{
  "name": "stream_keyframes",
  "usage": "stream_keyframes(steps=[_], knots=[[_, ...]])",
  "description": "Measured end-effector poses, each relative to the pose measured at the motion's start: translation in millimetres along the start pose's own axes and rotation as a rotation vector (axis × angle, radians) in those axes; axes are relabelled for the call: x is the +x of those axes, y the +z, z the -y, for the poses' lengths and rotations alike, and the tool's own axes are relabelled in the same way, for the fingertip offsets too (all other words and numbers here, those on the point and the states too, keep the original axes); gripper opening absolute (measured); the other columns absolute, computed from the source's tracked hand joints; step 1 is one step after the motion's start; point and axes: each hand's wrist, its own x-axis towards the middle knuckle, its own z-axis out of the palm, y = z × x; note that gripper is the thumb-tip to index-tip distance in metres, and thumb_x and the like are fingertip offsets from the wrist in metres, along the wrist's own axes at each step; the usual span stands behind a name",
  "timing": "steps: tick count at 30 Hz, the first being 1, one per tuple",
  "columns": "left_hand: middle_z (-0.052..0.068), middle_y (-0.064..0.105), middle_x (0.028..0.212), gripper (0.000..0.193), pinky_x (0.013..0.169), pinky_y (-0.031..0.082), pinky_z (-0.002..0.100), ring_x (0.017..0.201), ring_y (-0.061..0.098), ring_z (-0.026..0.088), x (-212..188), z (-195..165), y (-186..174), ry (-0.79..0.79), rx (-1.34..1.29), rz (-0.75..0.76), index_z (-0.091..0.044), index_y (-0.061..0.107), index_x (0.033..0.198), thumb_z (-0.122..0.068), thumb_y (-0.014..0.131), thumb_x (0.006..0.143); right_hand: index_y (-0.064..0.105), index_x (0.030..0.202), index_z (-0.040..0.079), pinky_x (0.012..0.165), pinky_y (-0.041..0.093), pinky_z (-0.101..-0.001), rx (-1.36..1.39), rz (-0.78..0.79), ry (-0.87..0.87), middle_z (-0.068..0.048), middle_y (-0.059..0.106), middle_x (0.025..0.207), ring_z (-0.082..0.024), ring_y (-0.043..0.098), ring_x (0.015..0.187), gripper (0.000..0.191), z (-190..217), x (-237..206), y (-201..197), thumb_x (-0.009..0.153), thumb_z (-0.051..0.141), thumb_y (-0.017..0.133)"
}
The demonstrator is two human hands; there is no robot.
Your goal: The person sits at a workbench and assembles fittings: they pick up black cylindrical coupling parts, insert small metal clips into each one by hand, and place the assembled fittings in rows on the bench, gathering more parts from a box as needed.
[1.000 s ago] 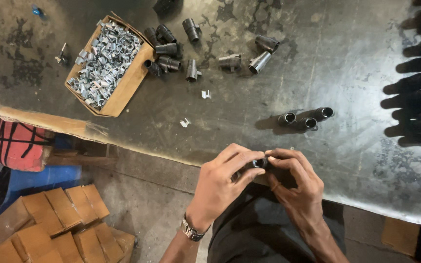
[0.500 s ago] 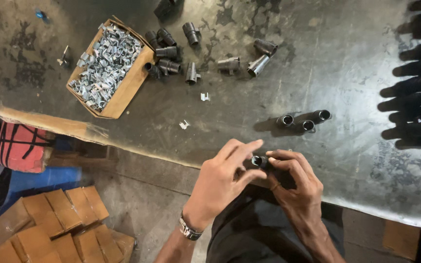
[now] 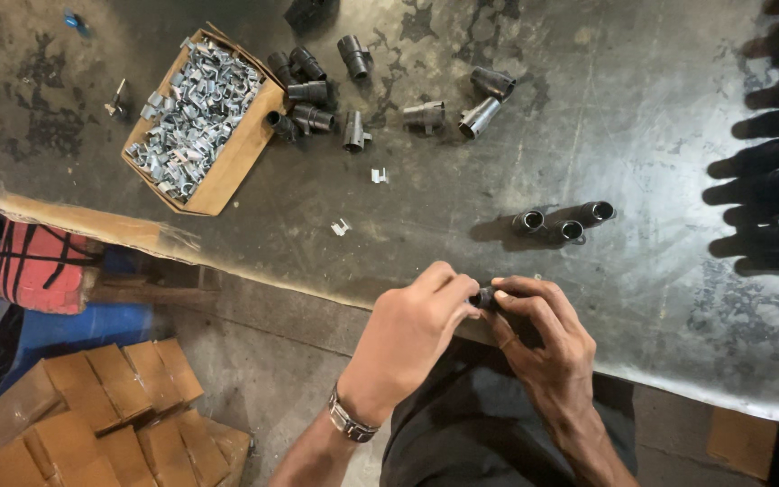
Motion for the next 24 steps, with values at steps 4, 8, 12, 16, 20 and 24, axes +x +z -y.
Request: stream_keyframes(steps=[4,8,12,16,20,24], knots=[[0.008,0.064,0.1,0.041,0.063,0.053,0.037,0.078,0.069,0.028,3.9,-4.2,2.5,-0.04,-0.074,-0.013,-0.008,0.063,0.125,-0.014,0.077,0.087,0.066,0.102,0.004,0.083,0.06,-0.0322,0.017,-0.015,0.016,-0.008,0.073,0.117,-0.023,0.073,0.104,0.029,-1.7,-0.5,-1.0,0.078,0.001,0.083],[0.007,0.067,0.101,0.025,0.063,0.053,0.035,0.077,0.07,0.026,5.8,-5.1,7.4,-0.025,-0.069,-0.079,-0.009,0.069,0.112,-0.016,0.078,0.091,0.066,0.103,0.002,0.085,0.059,-0.0331,0.054,-0.042,0.016,-0.01,0.072,0.117,-0.023,0.073,0.105,0.031,-2.4,0.3,-2.1,0.077,0.0,0.083],[0.005,0.068,0.099,0.022,0.064,0.056,0.031,0.076,0.072,0.019,4.3,-4.6,8.4,-0.04,-0.176,-0.107,-0.008,0.072,0.112,-0.013,0.076,0.091,0.066,0.103,0.002,0.084,0.061,-0.0316,0.117,-0.033,0.042,-0.011,0.071,0.118,-0.022,0.073,0.105,0.031,-0.7,0.1,-3.8,0.077,0.0,0.083],[0.003,0.069,0.096,0.018,0.064,0.057,0.03,0.076,0.074,0.018,4.1,-2.2,4.9,-0.095,-0.226,-0.092,-0.007,0.072,0.11,-0.01,0.073,0.093,0.065,0.1,0.002,0.081,0.061,-0.0308,0.094,-0.038,0.049,-0.01,0.072,0.117,-0.02,0.073,0.102,0.027,-0.1,0.1,-3.2,0.079,0.0,0.083],[0.006,0.068,0.101,0.017,0.067,0.056,0.032,0.081,0.072,0.023,5.4,-1.7,5.7,0.01,-0.157,-0.076,-0.005,0.069,0.11,-0.007,0.073,0.094,0.065,0.1,0.002,0.081,0.06,-0.0306,0.078,-0.057,0.041,-0.01,0.072,0.116,-0.021,0.074,0.101,0.027,-2.3,-1.2,-2.2,0.08,0.0,0.082],[0.006,0.067,0.101,0.018,0.069,0.058,0.032,0.084,0.073,0.024,6.1,-2.8,6.8,0.017,-0.177,-0.096,-0.006,0.068,0.109,-0.009,0.074,0.092,0.066,0.1,0.003,0.083,0.059,-0.0315,0.062,-0.064,0.038,-0.01,0.073,0.115,-0.022,0.073,0.101,0.027,-4.7,-1.3,-2.3,0.079,0.0,0.083]])
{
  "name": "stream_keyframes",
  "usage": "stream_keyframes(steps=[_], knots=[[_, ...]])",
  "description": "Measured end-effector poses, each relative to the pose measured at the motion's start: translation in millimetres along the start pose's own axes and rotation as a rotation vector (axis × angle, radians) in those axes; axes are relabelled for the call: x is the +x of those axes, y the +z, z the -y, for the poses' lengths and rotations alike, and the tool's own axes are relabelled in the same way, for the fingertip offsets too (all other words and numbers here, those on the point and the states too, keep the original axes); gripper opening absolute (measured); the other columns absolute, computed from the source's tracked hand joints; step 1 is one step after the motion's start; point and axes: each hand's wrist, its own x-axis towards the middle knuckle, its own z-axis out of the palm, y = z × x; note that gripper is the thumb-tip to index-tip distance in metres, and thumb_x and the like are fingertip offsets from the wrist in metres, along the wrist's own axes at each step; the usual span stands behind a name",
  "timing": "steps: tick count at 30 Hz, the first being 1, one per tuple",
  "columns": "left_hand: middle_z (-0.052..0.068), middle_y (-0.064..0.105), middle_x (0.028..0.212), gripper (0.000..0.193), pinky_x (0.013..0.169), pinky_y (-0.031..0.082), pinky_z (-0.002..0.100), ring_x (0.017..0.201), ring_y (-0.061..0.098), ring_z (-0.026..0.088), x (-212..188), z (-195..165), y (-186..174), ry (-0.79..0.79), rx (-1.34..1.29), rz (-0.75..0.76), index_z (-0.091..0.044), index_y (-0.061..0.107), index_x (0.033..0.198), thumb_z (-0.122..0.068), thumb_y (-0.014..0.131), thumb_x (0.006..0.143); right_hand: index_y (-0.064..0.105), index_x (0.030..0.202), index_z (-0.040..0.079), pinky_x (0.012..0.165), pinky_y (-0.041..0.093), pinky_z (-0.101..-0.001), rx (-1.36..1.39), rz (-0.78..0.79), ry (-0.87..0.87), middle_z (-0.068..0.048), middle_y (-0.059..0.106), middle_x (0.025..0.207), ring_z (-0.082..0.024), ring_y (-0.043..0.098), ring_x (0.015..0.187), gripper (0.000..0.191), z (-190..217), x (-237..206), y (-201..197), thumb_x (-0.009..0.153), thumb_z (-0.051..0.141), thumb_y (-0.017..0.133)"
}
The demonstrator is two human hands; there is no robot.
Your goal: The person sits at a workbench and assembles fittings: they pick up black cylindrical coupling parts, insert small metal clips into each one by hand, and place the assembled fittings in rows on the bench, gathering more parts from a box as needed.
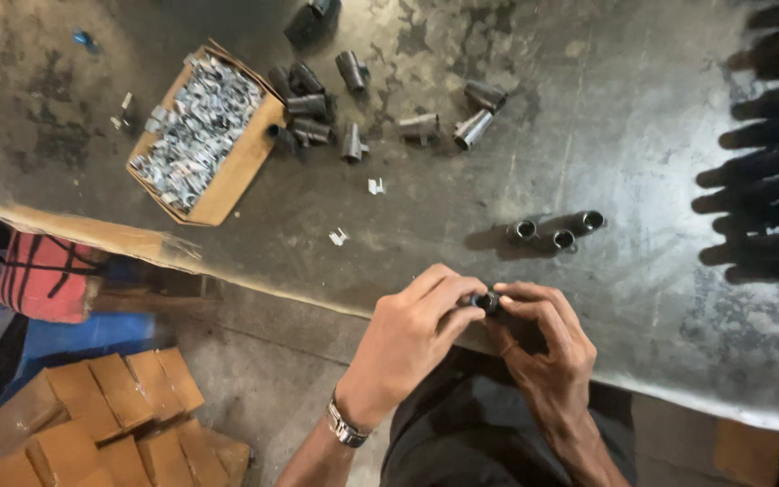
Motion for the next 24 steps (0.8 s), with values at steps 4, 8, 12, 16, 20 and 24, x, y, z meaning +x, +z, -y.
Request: stream_keyframes(steps=[4,8,12,16,20,24], knots=[[0.008,0.068,0.1,0.019,0.071,0.057,0.035,0.084,0.071,0.028,1.3,-0.6,-5.7,0.021,0.05,0.022,-0.007,0.069,0.108,-0.013,0.076,0.091,0.066,0.101,0.004,0.088,0.058,-0.0331,0.009,-0.003,-0.05,-0.009,0.073,0.115,-0.023,0.073,0.103,0.03,-0.9,2.4,1.3,0.076,0.001,0.082],[0.007,0.069,0.101,0.019,0.07,0.056,0.037,0.086,0.071,0.029,2.6,-2.9,-9.6,0.006,0.094,0.07,-0.008,0.069,0.108,-0.018,0.075,0.093,0.067,0.101,0.005,0.087,0.058,-0.032,-0.012,0.023,-0.011,-0.008,0.073,0.116,-0.023,0.073,0.104,0.03,-1.1,0.5,0.9,0.074,-0.002,0.079],[0.008,0.068,0.106,0.024,0.072,0.056,0.038,0.089,0.07,0.03,4.3,-5.4,-8.3,0.065,0.077,0.058,-0.007,0.067,0.115,-0.016,0.073,0.093,0.067,0.102,0.005,0.089,0.058,-0.0326,0.032,0.002,0.023,-0.008,0.073,0.116,-0.022,0.073,0.105,0.034,-2.7,0.3,1.2,0.07,-0.002,0.079],[0.007,0.067,0.104,0.026,0.071,0.057,0.037,0.086,0.071,0.03,6.0,-6.0,-7.2,0.039,0.053,0.067,-0.008,0.067,0.113,-0.018,0.076,0.091,0.067,0.107,0.005,0.09,0.058,-0.0333,0.024,-0.021,-0.014,-0.008,0.071,0.119,-0.023,0.071,0.109,0.04,-0.9,2.5,1.3,0.07,0.003,0.082],[0.007,0.067,0.105,0.026,0.068,0.057,0.036,0.083,0.072,0.028,10.5,-1.5,-4.3,-0.028,0.159,-0.05,-0.009,0.067,0.113,-0.018,0.077,0.091,0.065,0.111,0.007,0.091,0.058,-0.0326,-0.019,-0.133,-0.039,-0.009,0.069,0.123,-0.023,0.069,0.108,0.04,3.8,1.8,2.9,0.076,0.009,0.084],[0.008,0.065,0.111,0.033,0.071,0.057,0.038,0.085,0.072,0.028,24.5,6.5,10.9,-0.06,0.185,-0.042,-0.012,0.066,0.121,-0.018,0.077,0.091,0.067,0.111,0.007,0.084,0.059,-0.0305,-0.02,-0.172,0.045,-0.008,0.069,0.12,-0.019,0.071,0.093,0.035,2.0,-1.8,3.0,0.08,0.01,0.084]])
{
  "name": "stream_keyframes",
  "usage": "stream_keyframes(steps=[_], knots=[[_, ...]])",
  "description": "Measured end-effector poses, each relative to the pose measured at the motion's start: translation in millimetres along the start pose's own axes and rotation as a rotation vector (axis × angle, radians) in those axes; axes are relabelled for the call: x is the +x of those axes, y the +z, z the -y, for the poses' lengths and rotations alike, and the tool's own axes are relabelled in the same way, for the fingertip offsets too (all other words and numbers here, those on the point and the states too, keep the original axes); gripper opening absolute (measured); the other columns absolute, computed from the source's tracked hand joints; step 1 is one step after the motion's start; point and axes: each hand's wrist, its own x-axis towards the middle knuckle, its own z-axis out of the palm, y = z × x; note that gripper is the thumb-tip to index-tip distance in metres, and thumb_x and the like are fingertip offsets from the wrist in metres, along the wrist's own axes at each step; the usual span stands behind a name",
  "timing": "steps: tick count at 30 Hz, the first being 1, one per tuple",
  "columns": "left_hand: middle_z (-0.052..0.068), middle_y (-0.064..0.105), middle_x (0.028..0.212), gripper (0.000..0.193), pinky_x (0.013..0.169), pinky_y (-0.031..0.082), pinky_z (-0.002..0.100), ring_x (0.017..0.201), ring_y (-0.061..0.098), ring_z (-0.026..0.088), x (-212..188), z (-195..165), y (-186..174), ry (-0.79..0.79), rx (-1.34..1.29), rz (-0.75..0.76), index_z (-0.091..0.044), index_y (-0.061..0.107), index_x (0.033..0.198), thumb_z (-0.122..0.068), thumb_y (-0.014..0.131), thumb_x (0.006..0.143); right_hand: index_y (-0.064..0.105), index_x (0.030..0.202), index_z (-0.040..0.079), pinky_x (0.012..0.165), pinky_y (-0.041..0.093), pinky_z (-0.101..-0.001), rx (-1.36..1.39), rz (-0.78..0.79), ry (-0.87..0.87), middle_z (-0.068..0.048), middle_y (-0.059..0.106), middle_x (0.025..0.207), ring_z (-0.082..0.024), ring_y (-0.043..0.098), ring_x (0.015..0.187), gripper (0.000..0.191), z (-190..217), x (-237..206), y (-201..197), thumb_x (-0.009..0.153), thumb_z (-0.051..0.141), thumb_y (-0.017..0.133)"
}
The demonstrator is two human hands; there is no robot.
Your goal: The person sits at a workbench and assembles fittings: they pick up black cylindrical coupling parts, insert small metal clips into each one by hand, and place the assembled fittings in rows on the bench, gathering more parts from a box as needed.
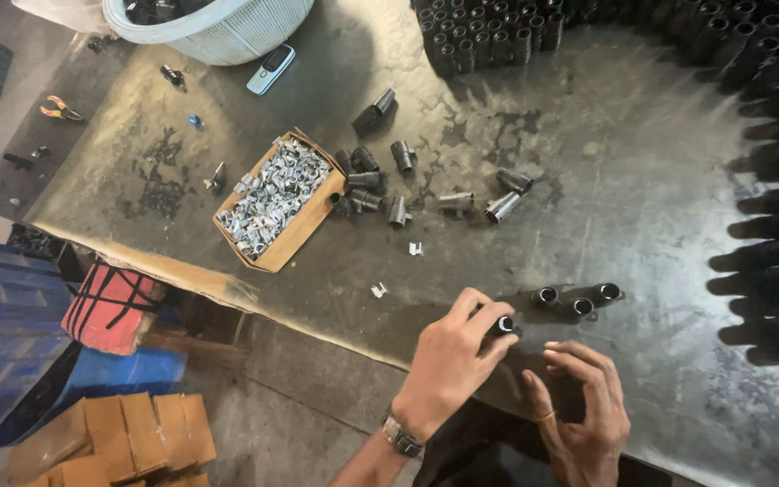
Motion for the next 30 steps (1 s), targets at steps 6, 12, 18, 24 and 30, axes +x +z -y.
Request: stream_keyframes(steps=[6,12,18,24,30], knots=[[0.005,0.064,0.125,0.053,0.076,0.059,0.034,0.09,0.073,0.021,0.4,7.3,-4.6,-0.153,-0.061,-0.121,-0.016,0.062,0.132,-0.027,0.078,0.083,0.068,0.107,0.007,0.089,0.058,-0.0325,-0.036,-0.032,-0.14,-0.009,0.07,0.113,-0.024,0.071,0.102,0.03,-11.1,1.0,0.2,0.08,0.008,0.082],[0.011,0.059,0.121,0.061,0.074,0.055,0.043,0.105,0.059,0.03,-20.3,51.4,-64.4,-0.42,0.585,-0.402,-0.014,0.062,0.132,-0.037,0.081,0.079,0.071,0.099,0.009,0.086,0.06,-0.0338,0.067,0.088,-0.228,-0.006,0.071,0.106,-0.02,0.073,0.099,0.021,9.3,8.8,3.8,0.08,0.008,0.08],[0.004,0.064,0.107,0.024,0.081,0.056,0.041,0.1,0.065,0.026,-27.4,73.6,-44.7,-0.19,0.437,-0.375,-0.016,0.072,0.117,-0.015,0.069,0.093,0.067,0.113,0.009,0.093,0.052,-0.0418,-0.106,0.592,-0.502,-0.009,0.064,0.124,-0.03,0.061,0.113,0.037,54.9,56.3,11.5,0.079,0.019,0.078],[0.007,0.061,0.104,0.028,0.075,0.054,0.043,0.099,0.063,0.03,-22.0,68.7,-34.0,-0.089,0.282,-0.345,-0.009,0.069,0.112,-0.02,0.075,0.086,0.06,0.13,0.009,0.095,0.045,-0.0512,-0.578,0.641,-0.506,-0.016,0.053,0.14,-0.037,0.052,0.124,0.052,64.2,131.6,48.4,0.083,0.026,0.074],[0.004,0.061,0.102,0.018,0.076,0.055,0.042,0.1,0.064,0.027,-16.4,60.1,-27.8,-0.034,0.262,-0.321,-0.013,0.068,0.1,-0.017,0.076,0.084,0.06,0.135,0.011,0.091,0.046,-0.0502,-0.84,0.407,-0.812,-0.017,0.054,0.138,-0.038,0.051,0.122,0.073,31.6,184.0,101.1,0.063,0.002,0.069]])
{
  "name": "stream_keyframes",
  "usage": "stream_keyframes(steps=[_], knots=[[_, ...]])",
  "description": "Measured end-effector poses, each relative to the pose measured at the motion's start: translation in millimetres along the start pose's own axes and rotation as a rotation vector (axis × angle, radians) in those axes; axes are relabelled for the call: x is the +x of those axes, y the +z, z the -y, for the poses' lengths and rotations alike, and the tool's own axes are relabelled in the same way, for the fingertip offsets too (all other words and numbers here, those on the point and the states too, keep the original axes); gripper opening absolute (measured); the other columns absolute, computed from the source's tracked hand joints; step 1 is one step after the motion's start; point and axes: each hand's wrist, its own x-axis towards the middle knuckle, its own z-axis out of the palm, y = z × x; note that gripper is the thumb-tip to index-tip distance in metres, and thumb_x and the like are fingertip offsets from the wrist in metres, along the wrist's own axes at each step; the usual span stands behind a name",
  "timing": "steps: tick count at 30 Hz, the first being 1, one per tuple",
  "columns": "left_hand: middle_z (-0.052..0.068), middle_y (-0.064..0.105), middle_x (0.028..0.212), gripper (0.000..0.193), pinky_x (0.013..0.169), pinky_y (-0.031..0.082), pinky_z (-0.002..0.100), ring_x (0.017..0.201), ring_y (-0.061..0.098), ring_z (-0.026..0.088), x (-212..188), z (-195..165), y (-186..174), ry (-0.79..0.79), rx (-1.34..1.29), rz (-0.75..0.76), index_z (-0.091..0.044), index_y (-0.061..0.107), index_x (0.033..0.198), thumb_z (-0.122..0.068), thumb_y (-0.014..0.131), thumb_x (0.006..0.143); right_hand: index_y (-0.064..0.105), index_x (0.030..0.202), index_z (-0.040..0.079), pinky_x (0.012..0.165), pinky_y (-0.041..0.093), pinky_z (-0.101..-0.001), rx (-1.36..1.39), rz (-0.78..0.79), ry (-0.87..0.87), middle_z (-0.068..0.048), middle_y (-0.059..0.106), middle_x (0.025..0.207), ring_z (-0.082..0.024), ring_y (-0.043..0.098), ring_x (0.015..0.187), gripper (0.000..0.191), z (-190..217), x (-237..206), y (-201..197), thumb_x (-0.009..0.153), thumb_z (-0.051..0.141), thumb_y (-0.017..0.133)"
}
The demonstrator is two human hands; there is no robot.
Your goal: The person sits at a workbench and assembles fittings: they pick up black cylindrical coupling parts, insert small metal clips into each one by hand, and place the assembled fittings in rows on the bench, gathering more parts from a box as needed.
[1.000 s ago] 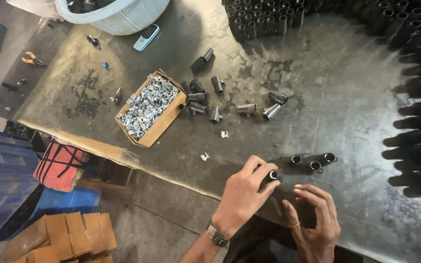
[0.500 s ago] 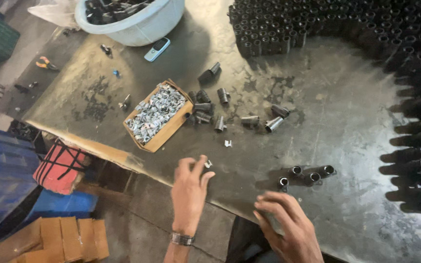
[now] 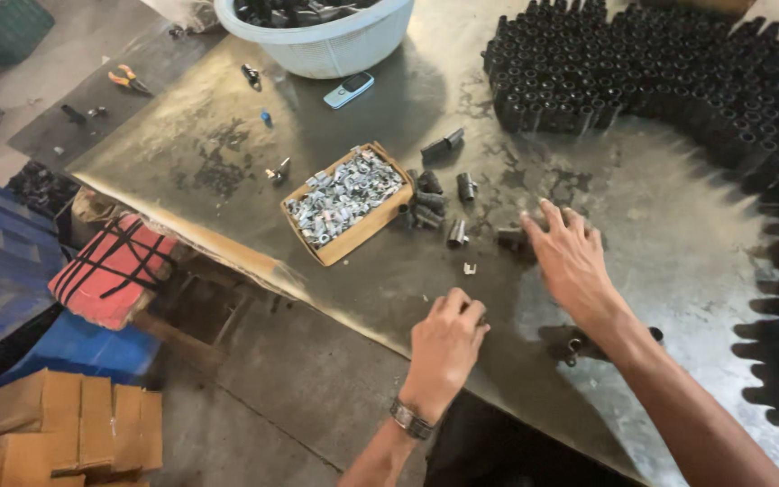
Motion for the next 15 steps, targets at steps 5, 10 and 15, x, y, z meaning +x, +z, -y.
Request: stream_keyframes(steps=[5,10,15], knots=[[0.004,0.06,0.101,0.018,0.076,0.055,0.042,0.099,0.064,0.026,-1.9,5.5,-1.7,-0.012,-0.043,0.037,-0.012,0.064,0.099,-0.014,0.076,0.085,0.066,0.122,0.016,0.099,0.046,-0.0448,0.049,0.065,0.016,-0.008,0.061,0.127,-0.033,0.055,0.12,0.047,-3.1,1.2,21.8,0.076,0.005,0.067],[0.003,0.061,0.1,0.022,0.076,0.055,0.042,0.097,0.065,0.025,-1.6,9.7,2.2,-0.042,-0.096,0.041,-0.012,0.062,0.101,-0.015,0.076,0.085,0.066,0.117,0.013,0.09,0.047,-0.0444,0.14,0.079,-0.03,-0.007,0.065,0.115,-0.029,0.061,0.112,0.032,7.2,-8.4,13.7,0.084,0.016,0.067],[0.005,0.062,0.1,0.024,0.073,0.054,0.041,0.093,0.066,0.027,-3.1,11.6,2.0,-0.031,-0.121,-0.012,-0.013,0.066,0.105,-0.017,0.077,0.084,0.062,0.128,0.009,0.088,0.047,-0.0456,0.188,0.002,0.067,-0.011,0.064,0.114,-0.032,0.061,0.105,0.049,24.2,-0.2,17.0,0.088,0.035,0.07]])
